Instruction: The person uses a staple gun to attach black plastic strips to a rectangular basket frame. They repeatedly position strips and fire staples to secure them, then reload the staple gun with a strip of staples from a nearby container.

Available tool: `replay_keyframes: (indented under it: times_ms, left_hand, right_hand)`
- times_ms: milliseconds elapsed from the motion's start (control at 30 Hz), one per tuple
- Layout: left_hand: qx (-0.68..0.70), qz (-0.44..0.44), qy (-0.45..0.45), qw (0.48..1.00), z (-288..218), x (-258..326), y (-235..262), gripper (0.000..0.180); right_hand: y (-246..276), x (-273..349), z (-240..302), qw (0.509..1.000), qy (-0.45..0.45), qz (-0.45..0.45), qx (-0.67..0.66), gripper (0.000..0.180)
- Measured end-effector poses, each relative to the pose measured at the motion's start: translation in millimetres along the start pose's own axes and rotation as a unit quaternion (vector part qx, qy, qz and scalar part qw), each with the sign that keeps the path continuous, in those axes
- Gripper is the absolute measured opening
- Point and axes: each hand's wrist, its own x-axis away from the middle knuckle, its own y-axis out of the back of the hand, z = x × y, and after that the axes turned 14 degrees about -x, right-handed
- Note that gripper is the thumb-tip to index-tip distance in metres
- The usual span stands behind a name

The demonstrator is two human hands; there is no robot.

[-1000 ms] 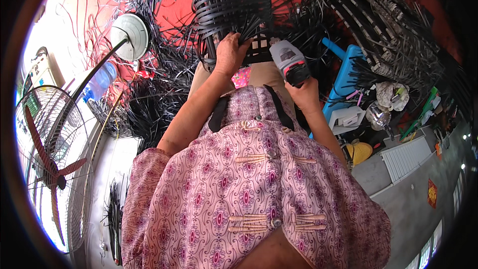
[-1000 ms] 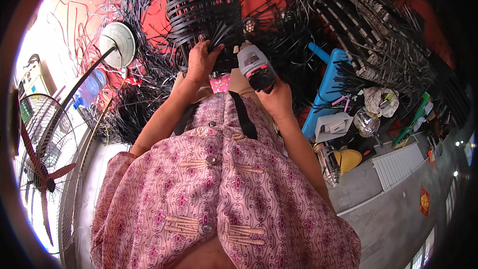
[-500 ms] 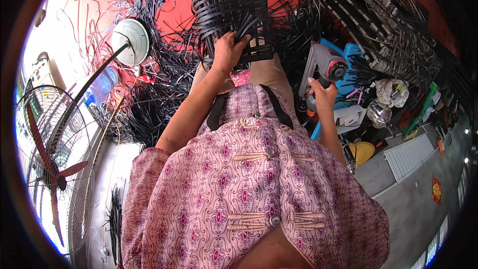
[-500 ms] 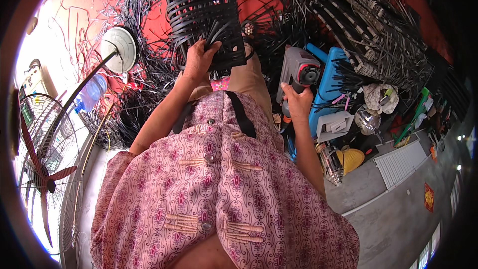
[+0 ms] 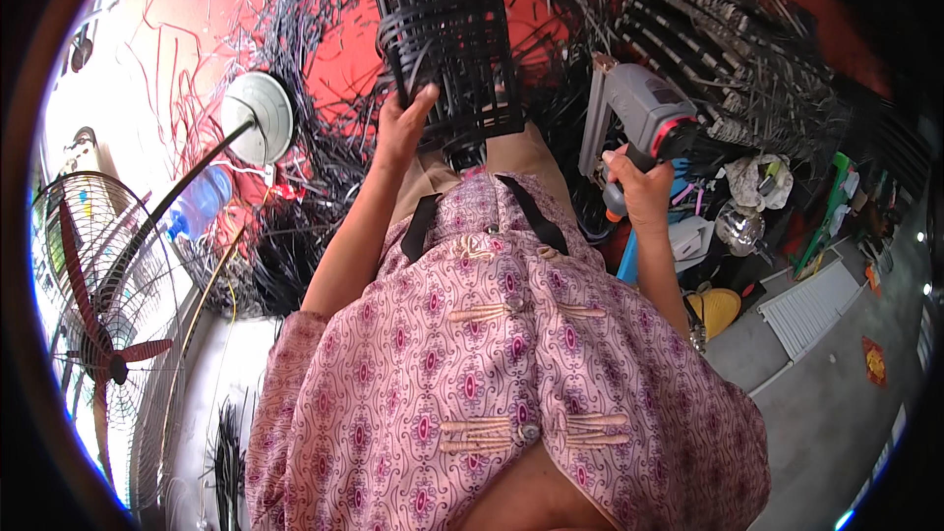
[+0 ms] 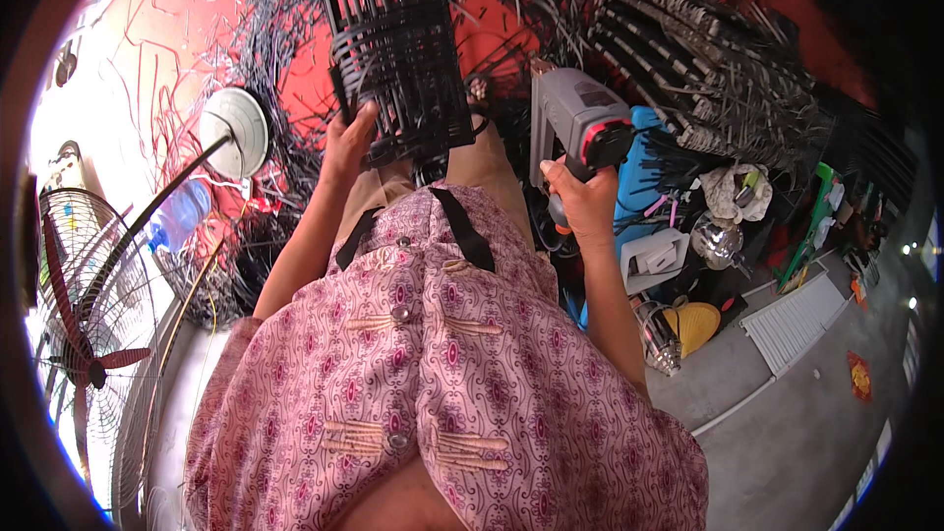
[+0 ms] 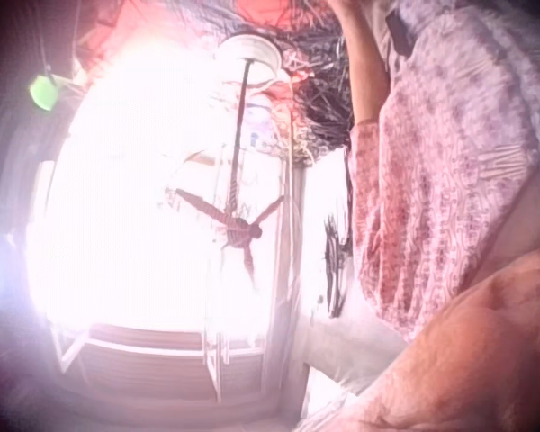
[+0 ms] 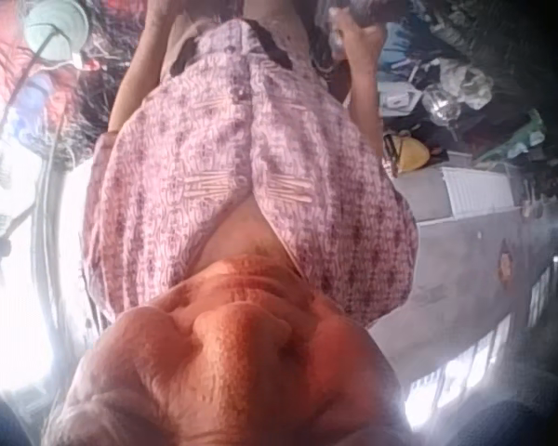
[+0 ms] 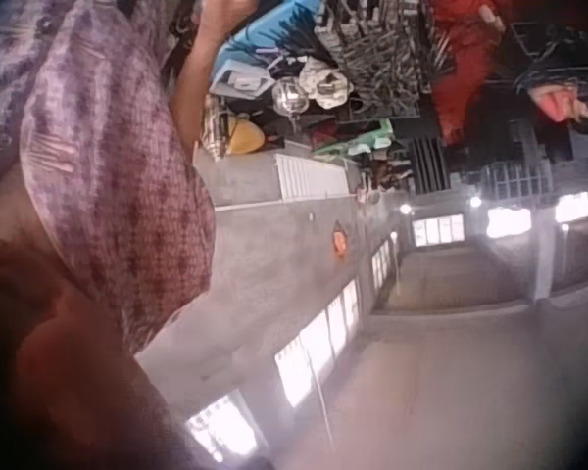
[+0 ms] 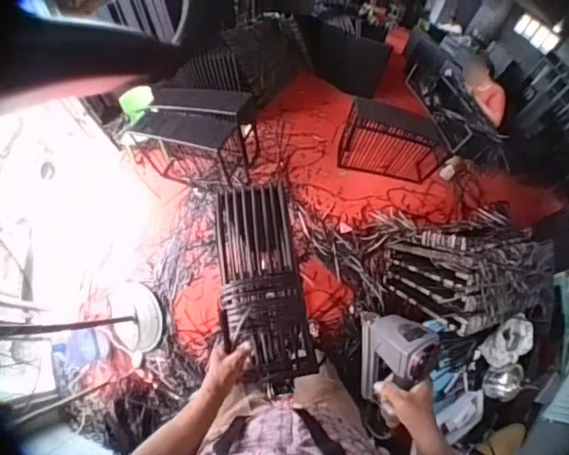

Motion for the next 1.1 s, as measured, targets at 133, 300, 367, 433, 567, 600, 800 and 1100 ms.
replay_keyframes:
  times_ms: [133, 300, 367, 433, 567, 600, 800, 1100]
  left_hand:
    - [-0.007, -0.028, -0.028, 0.999, -70.5, 35.5, 36.2, 0.015]
    - [0.059, 0.062, -0.114, 0.99, -186.9, 84.5, 53.8, 0.03]
    - [-0.042, 0.134, -0.201, 0.969, -215.9, 92.2, 41.0, 0.031]
    - [-0.045, 0.229, -0.144, 0.962, -245.3, 100.7, 33.7, 0.033]
    - [0.053, 0.367, -0.217, 0.903, -253.5, 117.9, 2.6, 0.035]
    - [0.092, 0.396, -0.208, 0.89, -256.8, 120.3, 4.6, 0.035]
    - [0.141, 0.446, -0.169, 0.867, -260.2, 106.8, 20.9, 0.037]
    - [0.17, 0.324, -0.085, 0.927, -276.3, 79.3, -1.2, 0.034]
  right_hand:
    - [-18.1, -2.2, 73.0, 0.996, 0.045, 0.052, -0.064, 0.013]
    - [-59.0, 14.8, 165.1, 0.955, 0.113, 0.219, -0.167, 0.011]
    - [-74.7, 25.0, 193.2, 0.922, 0.119, 0.306, -0.206, 0.012]
    - [-97.6, 31.5, 219.1, 0.886, 0.117, 0.4, -0.203, 0.013]
    - [-129.1, 33.1, 245.7, 0.861, 0.135, 0.477, -0.116, 0.013]
    - [-134.5, 34.2, 256.0, 0.86, 0.157, 0.479, -0.08, 0.014]
    - [-176.5, 42.3, 280.3, 0.896, 0.313, 0.315, 0.008, 0.041]
    - [-203.5, -45.0, 244.5, 0.926, 0.337, 0.167, -0.038, 0.035]
